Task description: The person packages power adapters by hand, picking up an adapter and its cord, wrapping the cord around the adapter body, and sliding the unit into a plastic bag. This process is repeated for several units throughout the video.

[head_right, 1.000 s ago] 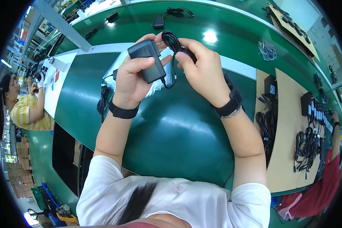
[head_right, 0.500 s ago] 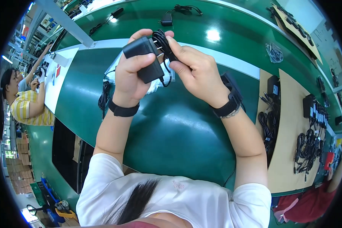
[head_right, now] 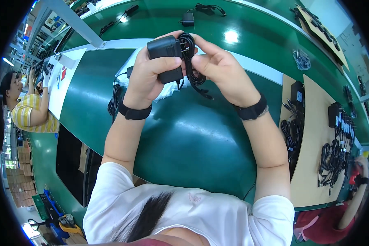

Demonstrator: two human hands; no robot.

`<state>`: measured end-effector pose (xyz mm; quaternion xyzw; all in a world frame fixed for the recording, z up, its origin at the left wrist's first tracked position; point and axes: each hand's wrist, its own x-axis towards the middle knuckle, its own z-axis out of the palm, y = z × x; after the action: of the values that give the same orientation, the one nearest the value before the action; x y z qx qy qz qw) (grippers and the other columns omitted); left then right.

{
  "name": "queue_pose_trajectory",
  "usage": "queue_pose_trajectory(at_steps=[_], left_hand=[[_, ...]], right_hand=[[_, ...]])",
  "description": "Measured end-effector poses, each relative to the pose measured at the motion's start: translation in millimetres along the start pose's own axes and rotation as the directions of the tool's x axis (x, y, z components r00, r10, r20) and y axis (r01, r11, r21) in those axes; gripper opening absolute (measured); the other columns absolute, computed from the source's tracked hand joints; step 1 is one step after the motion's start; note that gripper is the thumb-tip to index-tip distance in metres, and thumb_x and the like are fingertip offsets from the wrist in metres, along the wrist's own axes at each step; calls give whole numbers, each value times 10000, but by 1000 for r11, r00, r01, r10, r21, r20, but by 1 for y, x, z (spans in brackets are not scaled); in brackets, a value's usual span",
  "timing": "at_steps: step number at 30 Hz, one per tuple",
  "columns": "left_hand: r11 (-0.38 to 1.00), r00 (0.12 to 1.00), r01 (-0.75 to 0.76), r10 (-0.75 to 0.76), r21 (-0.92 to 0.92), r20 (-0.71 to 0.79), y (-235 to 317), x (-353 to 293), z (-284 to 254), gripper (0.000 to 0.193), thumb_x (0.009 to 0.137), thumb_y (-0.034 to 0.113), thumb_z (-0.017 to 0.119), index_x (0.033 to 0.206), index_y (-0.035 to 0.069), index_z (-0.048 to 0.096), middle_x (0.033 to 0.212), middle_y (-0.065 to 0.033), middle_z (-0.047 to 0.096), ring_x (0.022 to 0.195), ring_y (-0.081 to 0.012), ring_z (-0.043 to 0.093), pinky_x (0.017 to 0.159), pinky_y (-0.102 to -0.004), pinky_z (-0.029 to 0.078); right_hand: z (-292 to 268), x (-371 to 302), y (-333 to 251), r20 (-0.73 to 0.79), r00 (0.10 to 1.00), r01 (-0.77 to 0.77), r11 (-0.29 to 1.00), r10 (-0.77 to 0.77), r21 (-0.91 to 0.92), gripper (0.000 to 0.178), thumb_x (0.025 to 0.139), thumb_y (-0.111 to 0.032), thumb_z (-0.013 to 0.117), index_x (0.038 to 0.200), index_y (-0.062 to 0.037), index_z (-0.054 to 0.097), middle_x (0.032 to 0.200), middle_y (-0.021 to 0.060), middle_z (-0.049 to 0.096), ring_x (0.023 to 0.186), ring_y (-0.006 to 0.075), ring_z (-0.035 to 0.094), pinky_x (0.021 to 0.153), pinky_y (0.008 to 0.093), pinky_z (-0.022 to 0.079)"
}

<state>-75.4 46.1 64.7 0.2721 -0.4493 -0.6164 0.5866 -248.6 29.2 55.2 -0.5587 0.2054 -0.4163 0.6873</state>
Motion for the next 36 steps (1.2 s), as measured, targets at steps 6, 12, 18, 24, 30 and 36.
queue_pose_trajectory(at_steps=[6, 12, 18, 24, 30, 36], left_hand=[[979, 989, -144, 147, 147, -9, -3, 0, 15, 527, 643, 2, 659, 1145, -16, 503, 951, -106, 591, 849, -177, 583, 748, -285, 493], [955, 981, -178, 191, 238, -33, -3, -3, 19, 497, 641, 7, 658, 1122, 0, 533, 934, -75, 593, 838, -152, 577, 750, -263, 479], [830, 896, -379, 440, 408, -62, -15, -3, 6, 466, 610, 80, 712, 1045, 19, 560, 935, -60, 583, 831, -126, 559, 750, -263, 475], [781, 857, -499, 510, 374, 79, -5, -3, 18, 389, 575, 112, 682, 936, 18, 573, 908, -118, 586, 801, -219, 580, 710, -287, 479], [758, 842, -490, 540, 431, 7, 2, -25, 13, 414, 585, 77, 644, 989, 15, 582, 894, -126, 605, 793, -245, 596, 702, -291, 490], [549, 686, -647, 723, 529, 88, 7, -20, 19, 391, 554, 78, 651, 931, 8, 571, 854, -147, 587, 772, -296, 575, 655, -320, 475]], right_hand=[[3, -2, 4, -205, 964, 140, 980, -168, -142, 442, 840, -83, 573, 1263, -46, 449, 848, 10, 591, 797, 74, 534, 721, 215, 421], [9, -2, -2, -232, 948, 160, 956, -218, -246, 403, 822, 3, 543, 1220, -46, 503, 932, 12, 597, 791, 52, 517, 724, 194, 427], [29, -6, 22, -111, 958, 182, 863, -263, -471, 504, 865, -4, 498, 1336, -15, 318, 1265, 78, 439, 1035, 117, 475, 869, 244, 396], [22, -23, 8, -116, 910, 215, 691, -398, -690, 501, 901, -44, 456, 1368, -73, 277, 1263, 115, 440, 1103, 169, 462, 907, 259, 363], [28, -18, 21, -9, 898, 279, 586, -440, -761, 490, 906, -66, 457, 1367, -92, 291, 1235, 135, 466, 1078, 183, 487, 886, 260, 377], [41, -21, 9, -19, 887, 293, 595, -461, -749, 476, 914, -119, 464, 1355, -54, 297, 1221, 130, 479, 1056, 180, 497, 873, 257, 382]])
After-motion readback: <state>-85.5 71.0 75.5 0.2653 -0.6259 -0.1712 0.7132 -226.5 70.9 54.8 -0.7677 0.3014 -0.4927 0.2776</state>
